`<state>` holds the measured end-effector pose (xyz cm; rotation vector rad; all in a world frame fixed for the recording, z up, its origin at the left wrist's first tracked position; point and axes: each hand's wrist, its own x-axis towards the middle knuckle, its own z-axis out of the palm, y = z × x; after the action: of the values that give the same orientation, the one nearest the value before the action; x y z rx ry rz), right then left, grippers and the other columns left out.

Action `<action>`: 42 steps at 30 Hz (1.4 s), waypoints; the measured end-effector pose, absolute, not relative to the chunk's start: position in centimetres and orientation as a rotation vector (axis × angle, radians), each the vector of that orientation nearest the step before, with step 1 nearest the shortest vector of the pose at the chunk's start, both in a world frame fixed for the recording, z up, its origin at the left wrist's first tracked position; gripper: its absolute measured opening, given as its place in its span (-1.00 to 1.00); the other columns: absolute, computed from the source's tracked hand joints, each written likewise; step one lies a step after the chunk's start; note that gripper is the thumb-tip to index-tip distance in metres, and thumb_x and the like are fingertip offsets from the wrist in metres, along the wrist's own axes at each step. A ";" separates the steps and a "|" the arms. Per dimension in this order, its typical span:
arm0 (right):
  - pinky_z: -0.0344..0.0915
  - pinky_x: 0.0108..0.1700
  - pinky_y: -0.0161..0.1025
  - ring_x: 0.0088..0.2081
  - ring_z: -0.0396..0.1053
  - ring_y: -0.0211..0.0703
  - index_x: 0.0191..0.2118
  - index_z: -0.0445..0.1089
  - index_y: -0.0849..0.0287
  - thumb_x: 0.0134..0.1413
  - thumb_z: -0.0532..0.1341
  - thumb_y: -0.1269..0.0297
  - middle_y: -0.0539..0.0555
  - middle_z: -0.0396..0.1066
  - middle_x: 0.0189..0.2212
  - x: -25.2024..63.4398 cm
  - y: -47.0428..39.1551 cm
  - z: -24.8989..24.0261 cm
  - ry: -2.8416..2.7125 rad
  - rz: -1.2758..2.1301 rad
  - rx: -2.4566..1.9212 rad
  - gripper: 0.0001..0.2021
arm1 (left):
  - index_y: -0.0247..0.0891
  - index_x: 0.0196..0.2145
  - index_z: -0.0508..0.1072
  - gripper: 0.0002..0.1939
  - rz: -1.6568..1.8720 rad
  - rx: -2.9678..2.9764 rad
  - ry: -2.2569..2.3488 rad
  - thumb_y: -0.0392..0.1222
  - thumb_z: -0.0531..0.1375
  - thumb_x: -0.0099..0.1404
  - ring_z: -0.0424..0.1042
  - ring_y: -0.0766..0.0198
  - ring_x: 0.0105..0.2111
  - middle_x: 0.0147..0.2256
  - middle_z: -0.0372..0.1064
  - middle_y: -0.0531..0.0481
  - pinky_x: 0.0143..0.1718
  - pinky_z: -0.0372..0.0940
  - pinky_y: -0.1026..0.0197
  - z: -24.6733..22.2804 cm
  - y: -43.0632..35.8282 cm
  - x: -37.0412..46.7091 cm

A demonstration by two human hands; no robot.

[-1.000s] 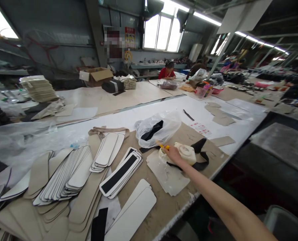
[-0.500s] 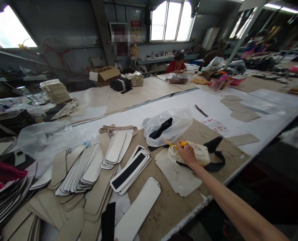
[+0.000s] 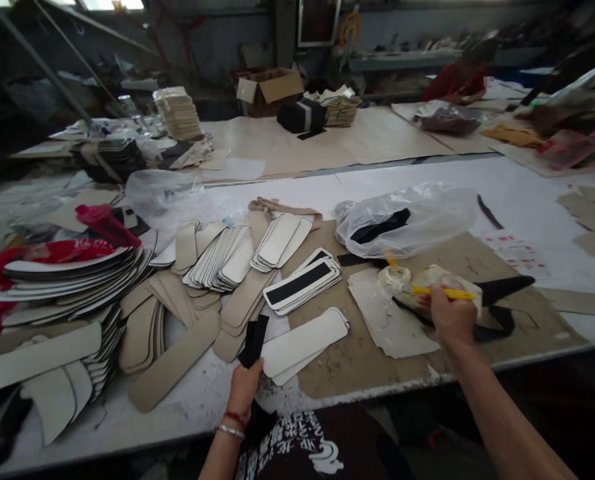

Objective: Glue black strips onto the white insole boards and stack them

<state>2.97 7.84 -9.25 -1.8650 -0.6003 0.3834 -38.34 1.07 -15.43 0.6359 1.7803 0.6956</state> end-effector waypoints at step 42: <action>0.26 -0.14 -0.15 -0.26 0.33 -0.11 -0.29 0.32 0.15 0.13 0.02 0.21 0.12 0.37 -0.35 -10.8 3.6 -12.0 -1.643 0.353 -1.761 -0.81 | -0.31 -0.73 0.26 -0.62 0.729 0.617 1.704 0.09 0.20 -0.15 0.12 0.37 -0.72 -0.76 0.19 0.00 -0.65 -0.01 0.28 -15.9 0.3 -39.0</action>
<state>-10.79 3.57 -11.95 -1.7610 -1.6425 0.3531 -39.04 0.34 -15.90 0.6167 1.7040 0.7288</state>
